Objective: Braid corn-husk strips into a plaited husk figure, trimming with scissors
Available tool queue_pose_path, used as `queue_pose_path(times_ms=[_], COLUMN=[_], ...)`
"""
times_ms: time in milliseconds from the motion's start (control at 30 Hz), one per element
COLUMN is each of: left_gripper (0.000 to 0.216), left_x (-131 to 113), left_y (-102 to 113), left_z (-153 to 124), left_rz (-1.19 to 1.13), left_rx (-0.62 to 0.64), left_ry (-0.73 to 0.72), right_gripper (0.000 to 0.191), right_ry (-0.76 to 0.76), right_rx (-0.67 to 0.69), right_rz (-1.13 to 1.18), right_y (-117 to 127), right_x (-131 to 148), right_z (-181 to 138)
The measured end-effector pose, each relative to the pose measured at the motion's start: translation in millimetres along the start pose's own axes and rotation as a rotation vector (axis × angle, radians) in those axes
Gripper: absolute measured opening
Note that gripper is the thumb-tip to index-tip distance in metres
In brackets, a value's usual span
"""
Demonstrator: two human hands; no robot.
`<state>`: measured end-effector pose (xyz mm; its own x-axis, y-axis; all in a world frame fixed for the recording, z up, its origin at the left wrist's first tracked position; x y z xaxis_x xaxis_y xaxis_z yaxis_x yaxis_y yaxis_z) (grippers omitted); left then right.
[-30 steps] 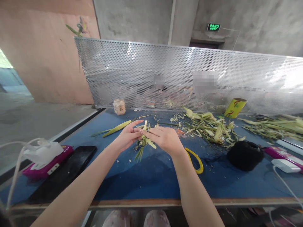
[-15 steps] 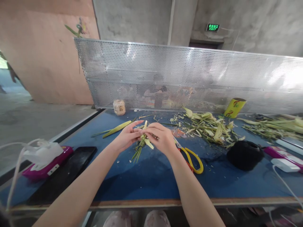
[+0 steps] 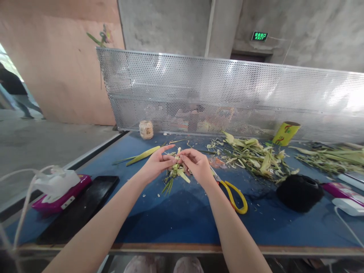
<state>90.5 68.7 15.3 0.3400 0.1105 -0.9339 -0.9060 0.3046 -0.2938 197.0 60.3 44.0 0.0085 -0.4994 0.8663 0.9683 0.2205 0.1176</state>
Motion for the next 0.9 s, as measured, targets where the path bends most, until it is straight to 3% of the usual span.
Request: queue_pose_path(times_ms=[167, 367, 500, 667, 900], left_gripper=[0.07, 0.069, 0.063, 0.066, 0.07], left_x=[-4, -18, -29, -27, -21], left_y=[4, 8, -1, -9, -7], left_z=[2, 0, -4, -4, -4], left_rz=[-0.006, 0.107, 0.197, 0.235, 0.346], left_rx=[-0.043, -0.131, -0.088, -0.015, -0.033], left_ry=[-0.051, -0.221, -0.321, -0.294, -0.262], right_gripper=[0.013, 0.013, 0.015, 0.017, 0.022], right_ry=[-0.08, -0.123, -0.153, -0.165, -0.199], right_rx=[-0.007, 0.015, -0.033, -0.088, -0.119], right_rz=[-0.038, 0.152, 0.242, 0.289, 0.23], right_y=[1, -5, -4, 1, 4], right_x=[-9, -19, -23, -26, -37], right_z=[1, 4, 4, 4, 6])
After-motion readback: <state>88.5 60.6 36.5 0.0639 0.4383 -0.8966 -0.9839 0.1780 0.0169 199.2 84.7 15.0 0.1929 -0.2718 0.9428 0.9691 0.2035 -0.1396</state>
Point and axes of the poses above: each hand's wrist, its own z-axis towards the middle knuckle, its own y-axis out of the back of the hand, x = y × z, the point moved 10 cm from there along z, towards the middle knuckle, and after that the axes turned 7 degrees about -z, right-handed, at the moved point
